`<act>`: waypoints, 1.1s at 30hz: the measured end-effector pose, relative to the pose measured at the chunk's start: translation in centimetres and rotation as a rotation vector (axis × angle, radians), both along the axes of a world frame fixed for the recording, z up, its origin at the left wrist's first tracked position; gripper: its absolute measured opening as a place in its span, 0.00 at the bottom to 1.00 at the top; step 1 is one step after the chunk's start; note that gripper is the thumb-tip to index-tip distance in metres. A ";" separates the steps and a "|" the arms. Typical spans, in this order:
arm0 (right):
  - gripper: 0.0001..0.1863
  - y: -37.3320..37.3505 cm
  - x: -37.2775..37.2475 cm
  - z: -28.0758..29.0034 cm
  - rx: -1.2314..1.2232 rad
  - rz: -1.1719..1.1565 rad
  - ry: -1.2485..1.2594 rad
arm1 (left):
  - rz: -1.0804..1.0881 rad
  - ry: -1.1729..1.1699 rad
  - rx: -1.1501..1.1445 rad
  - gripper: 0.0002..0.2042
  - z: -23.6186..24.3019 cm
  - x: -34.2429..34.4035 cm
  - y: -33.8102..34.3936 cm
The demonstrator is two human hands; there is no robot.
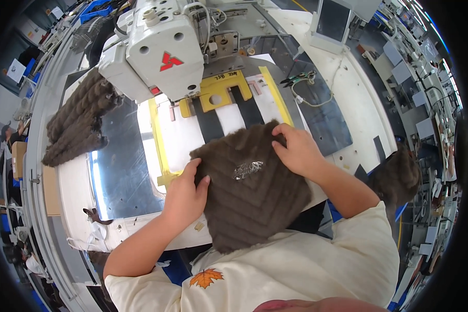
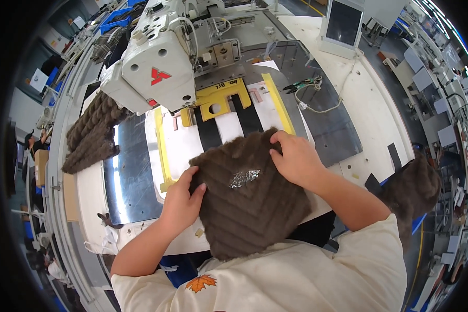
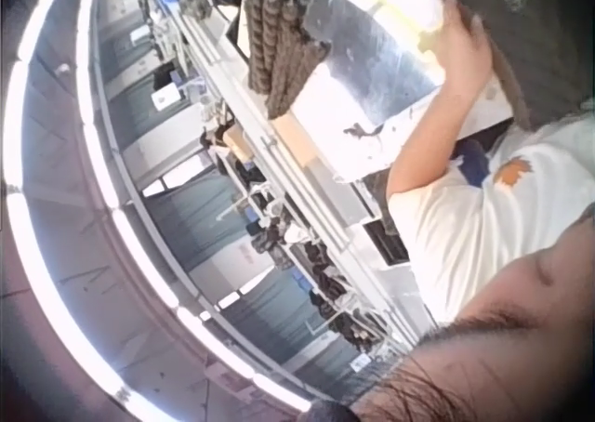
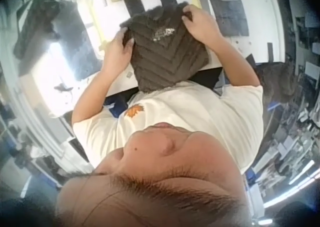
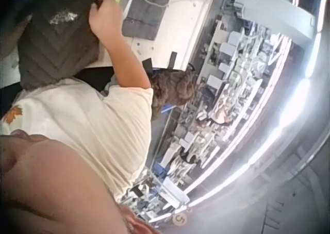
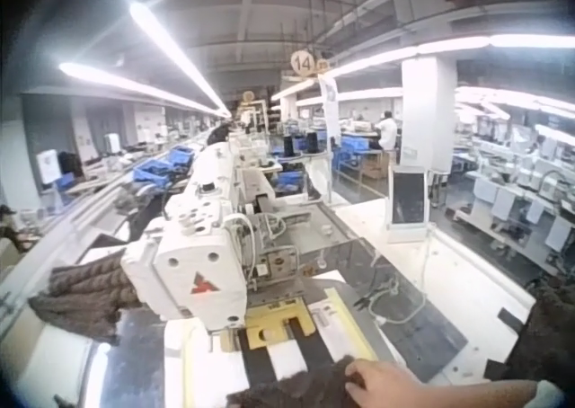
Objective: Using an industrial sewing machine to assemble and sew components of a furry bag.
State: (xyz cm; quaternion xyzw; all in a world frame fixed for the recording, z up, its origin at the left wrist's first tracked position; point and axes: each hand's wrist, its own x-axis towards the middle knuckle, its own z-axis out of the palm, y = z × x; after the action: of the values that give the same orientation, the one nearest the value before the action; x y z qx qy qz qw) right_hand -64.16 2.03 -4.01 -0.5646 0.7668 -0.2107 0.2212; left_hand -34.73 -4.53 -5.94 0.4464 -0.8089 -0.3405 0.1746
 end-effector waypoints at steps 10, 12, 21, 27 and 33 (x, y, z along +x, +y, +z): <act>0.18 -5.5 -1.6 -2.8 -0.215 0.092 0.124 | 0.056 -0.253 -0.396 0.18 -1.8 -1.9 -5.8; 0.19 -6.4 -1.9 -2.7 -0.239 0.087 0.096 | 0.063 -0.279 -0.393 0.18 -1.5 -2.5 -6.7; 0.19 -7.7 -1.3 -2.3 -0.107 0.055 0.175 | 0.048 -0.340 -0.342 0.18 -2.7 -2.6 -9.2; 0.18 -11.0 -2.5 -2.2 -0.201 0.118 0.203 | 0.035 -0.335 -0.373 0.14 -2.0 -3.3 -12.3; 0.17 -11.1 -1.8 -1.4 -0.124 0.083 0.190 | 0.016 -0.508 -0.276 0.16 -1.1 -3.9 -12.3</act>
State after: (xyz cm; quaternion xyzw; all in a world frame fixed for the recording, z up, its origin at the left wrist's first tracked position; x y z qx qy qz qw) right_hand -65.91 -9.02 -5.39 -0.6259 0.7458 -0.1937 0.1206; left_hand -38.63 -16.82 -7.05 0.4957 -0.8619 -0.1030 0.0282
